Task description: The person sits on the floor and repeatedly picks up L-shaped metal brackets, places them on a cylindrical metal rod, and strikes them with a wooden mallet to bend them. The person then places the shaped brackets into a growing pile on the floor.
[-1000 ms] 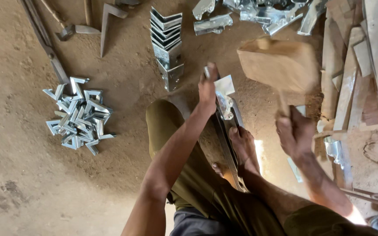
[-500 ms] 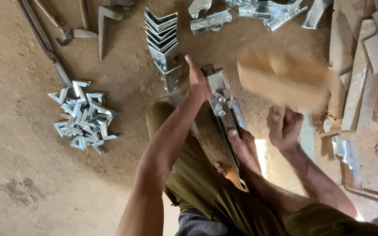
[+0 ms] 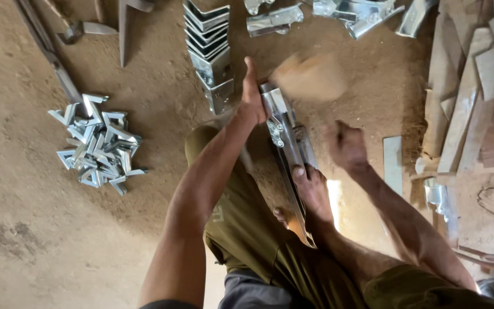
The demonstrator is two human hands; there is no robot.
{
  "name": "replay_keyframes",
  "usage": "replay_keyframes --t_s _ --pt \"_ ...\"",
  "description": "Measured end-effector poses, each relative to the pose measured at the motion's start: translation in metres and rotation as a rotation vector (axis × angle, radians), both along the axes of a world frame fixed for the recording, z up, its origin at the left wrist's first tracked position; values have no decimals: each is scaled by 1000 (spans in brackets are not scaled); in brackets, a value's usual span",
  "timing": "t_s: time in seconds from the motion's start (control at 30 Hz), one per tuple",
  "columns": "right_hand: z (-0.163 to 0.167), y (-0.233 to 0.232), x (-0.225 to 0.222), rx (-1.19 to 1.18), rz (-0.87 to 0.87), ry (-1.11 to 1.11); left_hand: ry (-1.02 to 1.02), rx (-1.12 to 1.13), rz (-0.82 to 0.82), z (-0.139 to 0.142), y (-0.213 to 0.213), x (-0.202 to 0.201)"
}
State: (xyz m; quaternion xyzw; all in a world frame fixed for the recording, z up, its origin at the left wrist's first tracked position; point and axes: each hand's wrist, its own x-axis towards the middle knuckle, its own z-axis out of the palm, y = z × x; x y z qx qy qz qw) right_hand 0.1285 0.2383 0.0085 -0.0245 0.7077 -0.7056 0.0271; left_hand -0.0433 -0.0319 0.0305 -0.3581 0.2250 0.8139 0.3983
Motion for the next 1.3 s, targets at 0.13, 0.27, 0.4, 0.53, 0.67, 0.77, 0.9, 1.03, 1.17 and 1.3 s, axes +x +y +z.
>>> replay_keyframes --t_s 0.13,0.27,0.4,0.53,0.67,0.77,0.9,1.03,1.17,1.3 --pt "10 -3 -11 25 -188 128 131 226 -33 3 0 -3" --pt "25 -13 -12 -27 -69 43 108 141 -135 5 2 -3" --pt "31 -23 -8 148 -83 -35 115 247 -37 5 4 -9" --pt "33 -32 -8 -100 -205 45 165 245 -31 10 3 -4" --pt "47 -25 0 140 -71 -781 73 -412 218 30 -3 18" --pt "65 -4 25 -7 -185 -966 460 -768 -122 51 -9 25" --pt "72 17 72 23 -224 -985 773 -1185 -692 77 -11 7" --pt "66 24 96 -36 -330 -991 1584 -1618 -538 97 -15 25" --pt "74 30 99 -45 -406 -1003 1981 -1558 -544 106 -29 71" --pt "77 27 104 73 -363 -955 1583 -1396 -351 92 -15 80"
